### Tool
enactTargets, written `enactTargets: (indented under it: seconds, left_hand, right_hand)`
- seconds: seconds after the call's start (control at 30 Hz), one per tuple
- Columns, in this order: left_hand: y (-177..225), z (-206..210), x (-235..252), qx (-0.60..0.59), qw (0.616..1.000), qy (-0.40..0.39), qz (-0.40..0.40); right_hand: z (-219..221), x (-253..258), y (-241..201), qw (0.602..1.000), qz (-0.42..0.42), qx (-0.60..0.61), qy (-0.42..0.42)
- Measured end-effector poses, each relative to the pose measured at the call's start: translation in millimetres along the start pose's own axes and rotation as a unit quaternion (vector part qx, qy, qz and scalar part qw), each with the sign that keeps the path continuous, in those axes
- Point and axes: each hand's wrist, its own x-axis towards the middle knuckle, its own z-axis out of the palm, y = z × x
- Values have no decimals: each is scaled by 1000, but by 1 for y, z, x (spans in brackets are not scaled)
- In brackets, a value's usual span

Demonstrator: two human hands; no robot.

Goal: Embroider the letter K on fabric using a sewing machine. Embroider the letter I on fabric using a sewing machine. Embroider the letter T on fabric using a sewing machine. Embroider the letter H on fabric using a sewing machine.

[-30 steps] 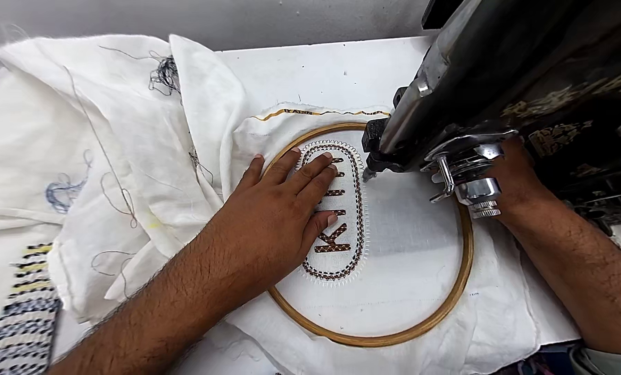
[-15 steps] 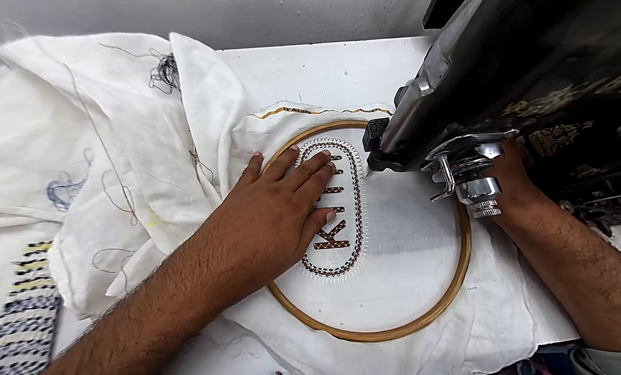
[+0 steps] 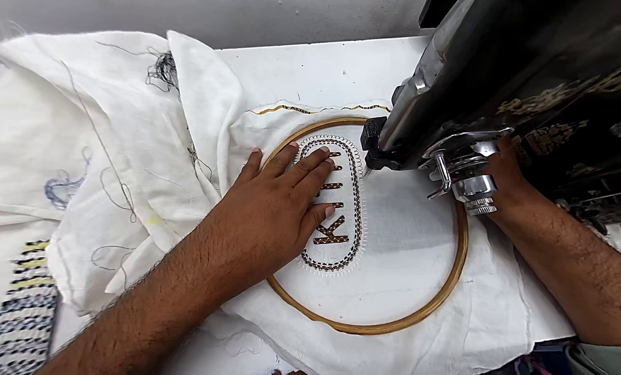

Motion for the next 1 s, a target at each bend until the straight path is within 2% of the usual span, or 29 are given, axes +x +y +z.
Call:
enactTargets:
  seconds: [0.17, 0.57, 0.7, 0.9, 1.0]
  left_hand:
    - [-1, 1, 0, 0, 1000, 6, -1]
    - [-3, 3, 3, -8, 1000, 13, 5]
    - [-4, 2, 2, -5, 1000, 10, -2]
    - [-4, 4, 5, -4, 1000, 19, 0]
    - [-4, 6, 6, -8, 1000, 23, 5]
  right_hand:
    - [6, 0, 8, 1000, -22, 2, 14]
    - [0, 3, 0, 999, 24, 37, 1]
    - [12, 1, 14, 996, -50, 63, 42]
    - [1, 2, 3, 998, 21, 57, -6]
    - [1, 5, 6, 997, 21, 70, 2]
